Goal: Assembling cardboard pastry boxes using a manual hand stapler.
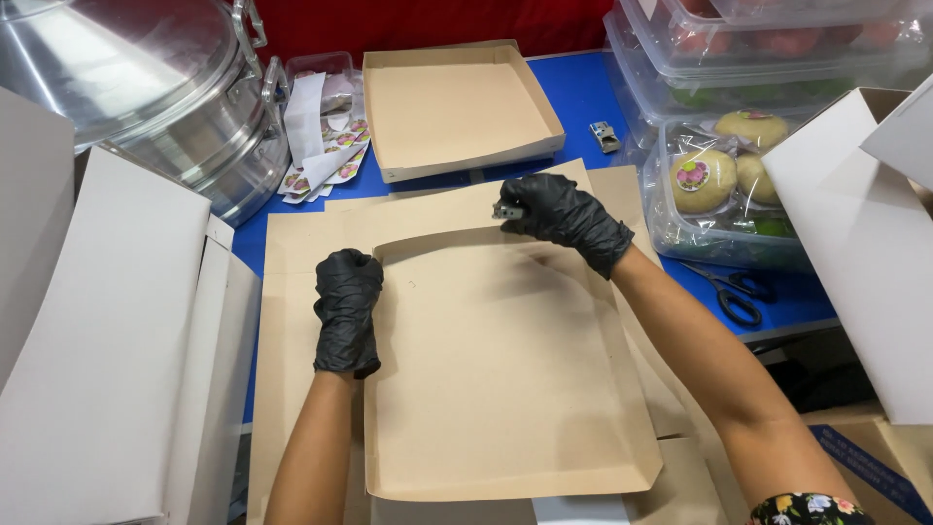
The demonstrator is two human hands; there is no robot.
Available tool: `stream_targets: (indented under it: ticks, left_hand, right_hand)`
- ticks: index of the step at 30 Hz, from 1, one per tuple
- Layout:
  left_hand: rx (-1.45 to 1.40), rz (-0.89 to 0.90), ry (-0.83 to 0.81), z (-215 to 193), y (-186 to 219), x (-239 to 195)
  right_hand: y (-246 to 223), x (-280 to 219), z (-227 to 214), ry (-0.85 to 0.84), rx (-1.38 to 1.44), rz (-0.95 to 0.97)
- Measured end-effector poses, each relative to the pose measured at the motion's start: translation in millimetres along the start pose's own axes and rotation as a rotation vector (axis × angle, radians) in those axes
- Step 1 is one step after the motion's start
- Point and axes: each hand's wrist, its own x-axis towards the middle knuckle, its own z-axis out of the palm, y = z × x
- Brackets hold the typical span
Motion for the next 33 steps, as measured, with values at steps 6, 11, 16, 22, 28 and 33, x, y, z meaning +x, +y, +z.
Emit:
stream_targets:
  ticks: [6, 11, 16, 22, 28, 33]
  left_hand:
    - [-0.108, -0.096, 0.016, 5.4, -1.2, -32.4]
    - [-0.214, -0.2, 0.037, 5.3, -3.9, -42.6]
    - [-0.276, -0.258, 0.057, 9.1, -3.2, -35.5]
    - [-0.329, -0.265, 0.08, 10.1, -6.0, -36.0]
    - [-0.405, -0.266, 0.069, 14.9, 0.3, -36.4]
    - [-0.338, -0.226, 0.065, 41.9, -5.0, -28.0]
  right_hand:
    - [-0.9, -12.0, 40.8, -0.162, -0.27, 0.006]
    - [-10.4, -23.1, 59.8, -0.082, -0.301, -0.081]
    - [-22.2, -49.4, 80.7, -0.028, -0.326, -0.148]
    - [-5.7, -44.3, 76.6, 0.041, -0.356, -0.232]
    - [-17.6, -32.8, 87.3, 0.099, -0.346, -0.28]
    - [-47.0, -9.5, 101.0, 0.105, -0.272, -0.144]
